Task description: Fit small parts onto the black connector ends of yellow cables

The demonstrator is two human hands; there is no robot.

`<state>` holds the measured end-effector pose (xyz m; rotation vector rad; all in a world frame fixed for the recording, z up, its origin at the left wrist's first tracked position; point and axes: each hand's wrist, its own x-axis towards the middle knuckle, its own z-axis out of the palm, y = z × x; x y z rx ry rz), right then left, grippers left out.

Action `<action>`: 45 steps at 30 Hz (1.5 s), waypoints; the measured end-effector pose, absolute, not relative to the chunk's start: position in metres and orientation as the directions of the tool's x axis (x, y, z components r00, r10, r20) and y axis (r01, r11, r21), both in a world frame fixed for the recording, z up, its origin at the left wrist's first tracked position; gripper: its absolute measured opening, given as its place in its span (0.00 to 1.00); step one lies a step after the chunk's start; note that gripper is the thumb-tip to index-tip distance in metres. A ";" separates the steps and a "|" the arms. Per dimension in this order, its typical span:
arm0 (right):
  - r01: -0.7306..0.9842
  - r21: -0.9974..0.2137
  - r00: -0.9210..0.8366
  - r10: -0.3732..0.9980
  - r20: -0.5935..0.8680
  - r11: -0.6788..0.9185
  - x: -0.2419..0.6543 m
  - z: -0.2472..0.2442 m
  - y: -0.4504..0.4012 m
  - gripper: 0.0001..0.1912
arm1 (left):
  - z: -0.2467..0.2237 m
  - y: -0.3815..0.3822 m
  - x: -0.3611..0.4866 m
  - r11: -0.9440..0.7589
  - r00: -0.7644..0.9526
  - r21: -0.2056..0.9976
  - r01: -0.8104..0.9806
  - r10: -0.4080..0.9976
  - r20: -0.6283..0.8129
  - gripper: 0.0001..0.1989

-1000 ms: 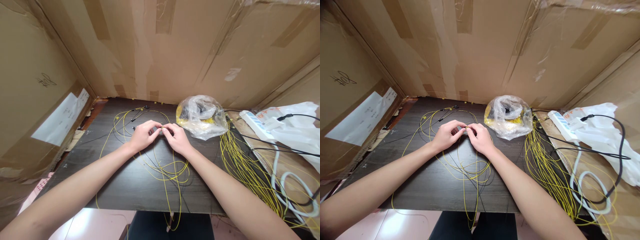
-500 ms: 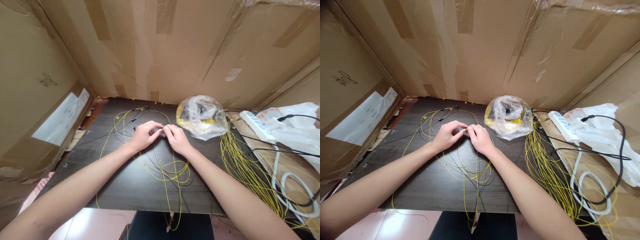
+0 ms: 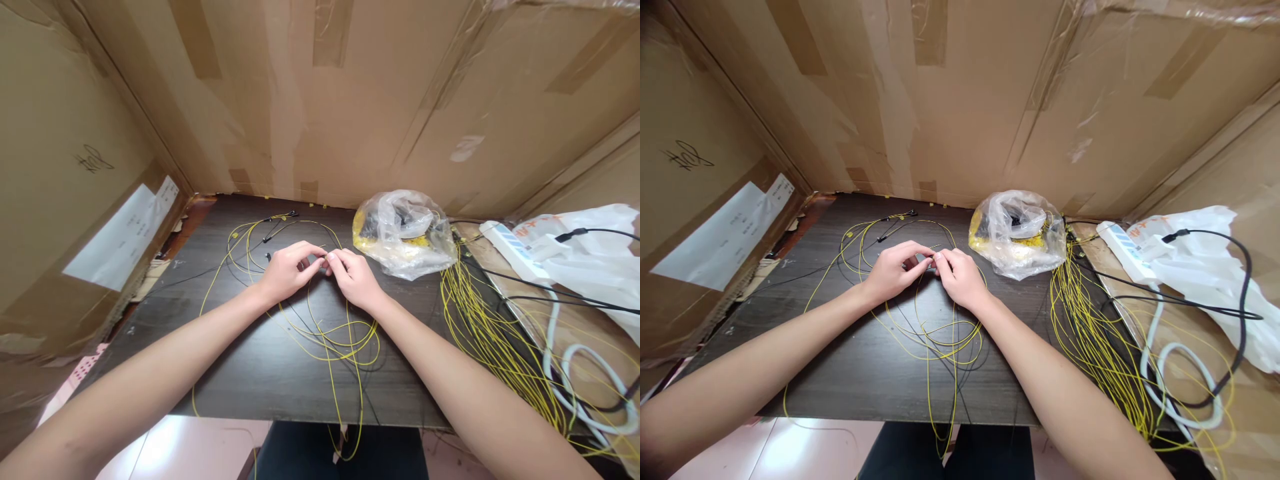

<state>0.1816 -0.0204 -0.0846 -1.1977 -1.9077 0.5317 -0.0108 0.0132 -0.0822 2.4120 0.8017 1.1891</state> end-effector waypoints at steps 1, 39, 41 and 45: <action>0.544 -0.700 -0.229 0.885 0.407 0.462 0.182 -0.085 -0.020 0.21 | -0.082 0.013 -0.011 -0.789 0.491 0.513 0.337 0.613 0.619 0.06; 0.461 -0.745 -0.193 0.874 0.447 0.483 0.177 -0.080 -0.025 0.14 | -0.082 0.011 -0.010 -0.860 0.466 0.358 0.364 0.501 0.729 0.06; 0.458 -0.745 -0.186 0.871 0.454 0.485 0.177 -0.079 -0.026 0.15 | -0.081 0.011 -0.010 -0.850 0.440 0.387 0.356 0.518 0.733 0.06; 0.514 -0.685 -0.215 0.851 0.480 0.516 0.173 -0.075 -0.031 0.12 | -0.078 0.009 -0.007 -0.744 0.285 0.606 0.282 0.668 0.687 0.06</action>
